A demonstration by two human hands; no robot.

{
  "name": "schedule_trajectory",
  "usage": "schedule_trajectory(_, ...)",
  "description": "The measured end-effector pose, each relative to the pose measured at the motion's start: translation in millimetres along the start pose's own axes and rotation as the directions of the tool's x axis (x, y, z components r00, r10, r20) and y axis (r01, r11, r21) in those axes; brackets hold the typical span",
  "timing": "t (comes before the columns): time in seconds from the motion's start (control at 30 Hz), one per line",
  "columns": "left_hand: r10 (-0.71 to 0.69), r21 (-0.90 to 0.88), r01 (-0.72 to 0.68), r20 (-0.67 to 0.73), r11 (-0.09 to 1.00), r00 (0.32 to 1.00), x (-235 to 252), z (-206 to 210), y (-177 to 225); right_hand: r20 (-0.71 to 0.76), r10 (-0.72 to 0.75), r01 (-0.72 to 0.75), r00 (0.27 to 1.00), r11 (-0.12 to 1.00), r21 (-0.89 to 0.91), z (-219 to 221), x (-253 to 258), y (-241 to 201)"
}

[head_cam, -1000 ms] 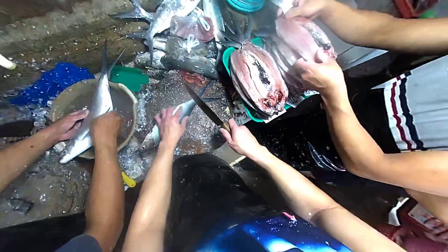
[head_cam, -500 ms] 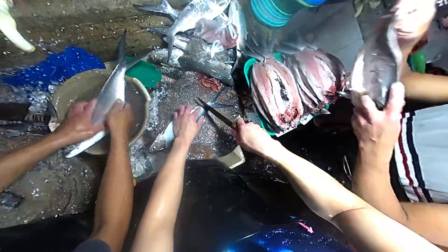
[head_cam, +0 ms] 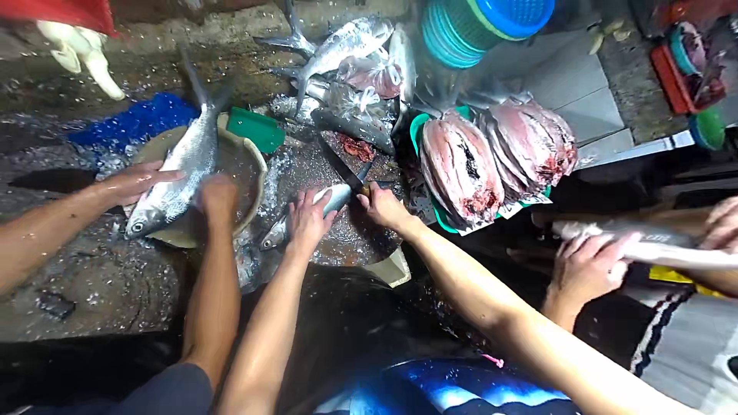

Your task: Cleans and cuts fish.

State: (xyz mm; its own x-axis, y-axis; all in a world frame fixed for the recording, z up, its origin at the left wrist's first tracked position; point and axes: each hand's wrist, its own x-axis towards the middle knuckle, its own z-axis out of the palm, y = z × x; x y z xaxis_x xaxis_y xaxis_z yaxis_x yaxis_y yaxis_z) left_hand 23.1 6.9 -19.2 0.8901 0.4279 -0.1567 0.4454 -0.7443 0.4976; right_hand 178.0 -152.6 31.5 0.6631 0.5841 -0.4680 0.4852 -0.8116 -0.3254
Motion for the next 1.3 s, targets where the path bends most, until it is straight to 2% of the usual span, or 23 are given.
schedule_trajectory(0.2,0.06,0.127,-0.071,0.09,0.989,0.994,3.2,8.7,-2.3,0.16,0.162,-0.144,0.974,0.982,-0.119,-29.0,-63.3,9.1)
schedule_trajectory(0.27,0.057,0.136,-0.07,0.101,0.988,0.993,9.8,11.5,-2.5,0.13,0.206,-0.188,0.97,0.972,-0.14,-18.2,-66.3,0.3)
schedule_trajectory(0.4,0.028,0.129,-0.036,0.068,0.991,0.997,11.0,13.0,-5.4,-0.028,0.112,-0.113,0.993,0.993,-0.038,41.0,-29.1,26.3)
schedule_trajectory(0.47,0.036,0.125,-0.042,0.044,0.991,0.998,10.9,11.8,-3.1,-0.042,0.116,-0.118,0.992,0.993,-0.033,40.0,-26.9,34.8)
schedule_trajectory(0.6,0.022,0.086,-0.027,0.067,0.996,0.998,7.5,1.9,-1.3,-0.05,0.106,-0.11,0.993,0.989,-0.1,9.1,-47.7,12.6)
schedule_trajectory(0.67,0.0,0.05,-0.006,0.106,0.999,0.994,-3.3,-7.4,-0.5,-0.074,0.069,-0.07,0.995,0.997,-0.015,-7.0,-56.4,13.2)
schedule_trajectory(0.73,-0.067,0.059,0.059,0.152,0.997,0.986,-19.9,-17.8,2.7,-0.1,-0.02,0.04,0.995,0.977,0.208,-20.4,-60.2,19.7)
schedule_trajectory(0.77,-0.107,0.093,0.092,0.171,0.991,0.979,-26.7,-20.1,3.4,-0.102,-0.07,0.104,0.992,0.916,0.388,-22.7,-60.7,23.5)
schedule_trajectory(0.8,-0.139,0.134,0.116,0.183,0.984,0.973,-30.9,-20.2,2.8,-0.096,-0.121,0.155,0.988,0.798,0.583,-22.3,-61.0,26.0)
schedule_trajectory(0.87,-0.186,0.188,0.154,0.166,0.97,0.968,-27.8,-18.1,-3.2,-0.079,-0.215,0.177,0.973,0.484,0.857,-24.5,-59.4,22.7)
schedule_trajectory(0.9,-0.208,0.196,0.177,0.15,0.964,0.966,-24.6,-18.3,-6.5,-0.063,-0.238,0.147,0.969,0.356,0.923,-25.1,-58.6,17.3)
schedule_trajectory(0.97,-0.252,0.152,0.234,0.11,0.96,0.962,-21.7,-22.1,-10.9,0.013,-0.266,0.04,0.964,0.193,0.98,-27.4,-61.8,4.1)
schedule_trajectory(1.03,-0.315,0.015,0.315,0.013,0.949,0.949,-29.0,-24.4,-9.6,0.052,-0.276,-0.029,0.96,0.087,0.996,-31.0,-67.3,-4.1)
schedule_trajectory(1.1,-0.39,-0.179,0.368,-0.107,0.912,0.915,-41.7,-25.3,-0.5,0.015,-0.308,-0.013,0.951,0.009,1.0,-31.5,-71.7,-5.4)
schedule_trajectory(1.2,-0.471,-0.432,0.341,-0.242,0.835,0.848,-53.3,-22.4,15.6,-0.045,-0.348,0.024,0.936,-0.064,0.998,-25.4,-75.0,-2.5)
schedule_trajectory(1.3,-0.479,-0.459,0.338,-0.234,0.822,0.846,-44.7,-17.7,18.6,-0.043,-0.376,0.008,0.925,-0.095,0.995,-18.5,-79.1,-1.6)
